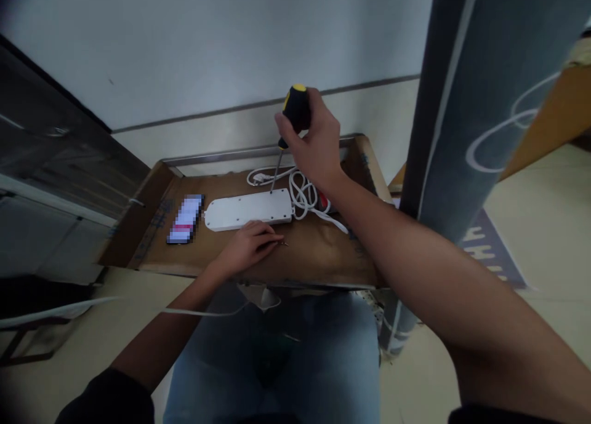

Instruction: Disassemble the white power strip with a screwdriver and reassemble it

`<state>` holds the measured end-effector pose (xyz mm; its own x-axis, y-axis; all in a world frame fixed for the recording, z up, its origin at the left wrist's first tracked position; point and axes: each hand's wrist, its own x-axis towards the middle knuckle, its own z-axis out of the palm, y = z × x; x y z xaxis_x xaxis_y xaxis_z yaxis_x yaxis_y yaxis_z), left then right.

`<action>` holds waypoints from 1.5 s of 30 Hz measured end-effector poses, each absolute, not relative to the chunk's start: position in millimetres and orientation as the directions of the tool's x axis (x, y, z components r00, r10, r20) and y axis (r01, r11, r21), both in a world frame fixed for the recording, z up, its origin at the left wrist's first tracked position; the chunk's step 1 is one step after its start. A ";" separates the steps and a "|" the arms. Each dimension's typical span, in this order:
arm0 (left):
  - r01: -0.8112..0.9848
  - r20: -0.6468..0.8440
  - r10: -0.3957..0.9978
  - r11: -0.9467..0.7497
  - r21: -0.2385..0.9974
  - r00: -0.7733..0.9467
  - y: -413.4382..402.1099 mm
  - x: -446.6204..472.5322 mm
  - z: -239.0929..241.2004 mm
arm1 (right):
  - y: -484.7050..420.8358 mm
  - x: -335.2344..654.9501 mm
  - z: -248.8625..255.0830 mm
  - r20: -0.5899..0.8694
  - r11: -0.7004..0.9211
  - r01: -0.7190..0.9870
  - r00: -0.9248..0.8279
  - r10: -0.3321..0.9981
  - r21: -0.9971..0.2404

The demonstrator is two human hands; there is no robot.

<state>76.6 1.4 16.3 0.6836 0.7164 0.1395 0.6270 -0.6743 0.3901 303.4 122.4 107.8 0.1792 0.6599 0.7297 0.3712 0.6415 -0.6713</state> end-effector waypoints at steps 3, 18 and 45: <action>0.611 0.160 0.711 -0.680 0.406 0.685 -0.6 75.6 17.1 | 121.7 304.1 109.2 0.715 0.623 0.387 0.158 0.681 -0.679; 0.944 0.344 0.912 -0.291 0.157 0.223 17.9 81.1 10.3 | 132.9 298.2 115.7 0.736 0.688 0.462 -0.104 0.669 -0.559; 0.930 0.335 0.898 -0.342 0.131 0.283 9.4 66.8 -6.5 | 87.3 218.6 256.2 -0.028 0.150 0.988 -0.151 0.988 -0.043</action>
